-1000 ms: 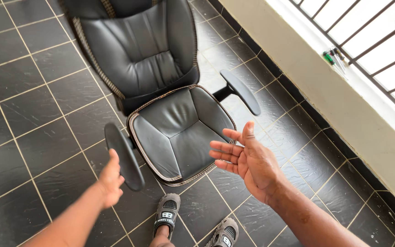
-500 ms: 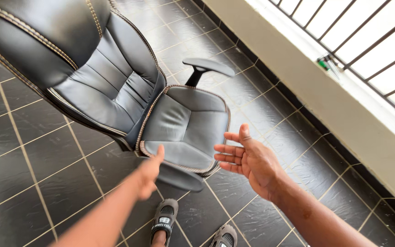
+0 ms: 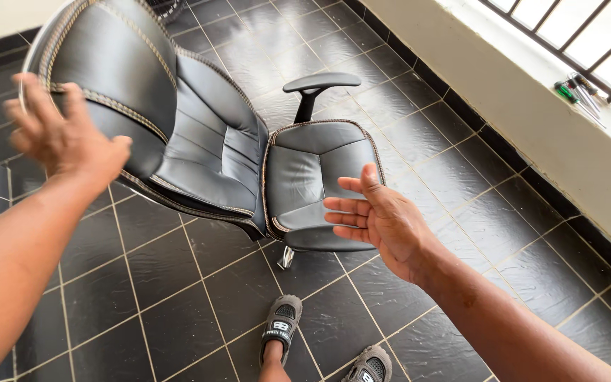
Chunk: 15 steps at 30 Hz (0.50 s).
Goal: The person inspects a black office chair, then sits on the floor and uses an Allen key and a screwdriver to tighten bolts at the chair's base. The chair remains on the floor during the repair.
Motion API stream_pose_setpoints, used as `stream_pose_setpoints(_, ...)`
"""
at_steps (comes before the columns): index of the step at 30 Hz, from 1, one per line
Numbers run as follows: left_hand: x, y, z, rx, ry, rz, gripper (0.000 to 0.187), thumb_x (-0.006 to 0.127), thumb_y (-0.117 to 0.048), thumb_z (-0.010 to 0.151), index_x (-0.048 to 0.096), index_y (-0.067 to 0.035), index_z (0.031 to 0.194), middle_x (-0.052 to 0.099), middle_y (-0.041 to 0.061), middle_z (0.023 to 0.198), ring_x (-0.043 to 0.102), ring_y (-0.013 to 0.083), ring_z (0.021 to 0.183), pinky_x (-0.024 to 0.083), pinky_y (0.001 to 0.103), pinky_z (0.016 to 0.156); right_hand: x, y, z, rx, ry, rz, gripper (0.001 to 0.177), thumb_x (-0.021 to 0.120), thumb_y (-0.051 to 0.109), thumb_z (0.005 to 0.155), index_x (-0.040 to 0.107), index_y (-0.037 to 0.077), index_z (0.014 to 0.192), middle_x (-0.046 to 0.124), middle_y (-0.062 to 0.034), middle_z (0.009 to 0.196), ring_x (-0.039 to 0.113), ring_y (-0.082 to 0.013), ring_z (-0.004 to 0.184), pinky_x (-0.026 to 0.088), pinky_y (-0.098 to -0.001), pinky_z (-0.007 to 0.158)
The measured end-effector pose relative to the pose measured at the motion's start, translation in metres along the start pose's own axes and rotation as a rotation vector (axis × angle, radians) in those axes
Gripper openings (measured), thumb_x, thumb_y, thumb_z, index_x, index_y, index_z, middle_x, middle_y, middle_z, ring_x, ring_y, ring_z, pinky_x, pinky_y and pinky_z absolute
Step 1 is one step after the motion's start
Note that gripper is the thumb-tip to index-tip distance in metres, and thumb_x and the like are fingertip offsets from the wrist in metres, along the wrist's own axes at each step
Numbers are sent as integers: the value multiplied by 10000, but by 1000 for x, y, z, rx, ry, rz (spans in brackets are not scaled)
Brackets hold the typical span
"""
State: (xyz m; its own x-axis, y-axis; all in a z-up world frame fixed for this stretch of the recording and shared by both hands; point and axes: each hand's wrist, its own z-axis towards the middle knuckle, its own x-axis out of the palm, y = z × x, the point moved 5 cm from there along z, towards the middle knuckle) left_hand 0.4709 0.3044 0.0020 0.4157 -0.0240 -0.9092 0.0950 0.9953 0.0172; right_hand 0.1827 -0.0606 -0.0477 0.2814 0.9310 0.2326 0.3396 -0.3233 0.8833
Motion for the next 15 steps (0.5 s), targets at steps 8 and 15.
stream_pose_setpoints(8,-43,3,-29,-415,218,-555,1000,782,-349,877,229,-355,1710,207,184,1739,459,374,1460,593,509,860,3,21,-21,-62,62,-14,853,302,668,926,458,35,1477,709,-214,1284,696,-296,1192,569,-427,982)
stream_pose_setpoints(15,-43,13,-31,-731,159,-1180,994,696,-336,807,127,-239,1616,262,122,1630,484,317,1351,488,475,1012,54,48,-37,-160,117,-76,860,271,671,920,453,45,1481,693,-218,1300,690,-293,1198,570,-441,996)
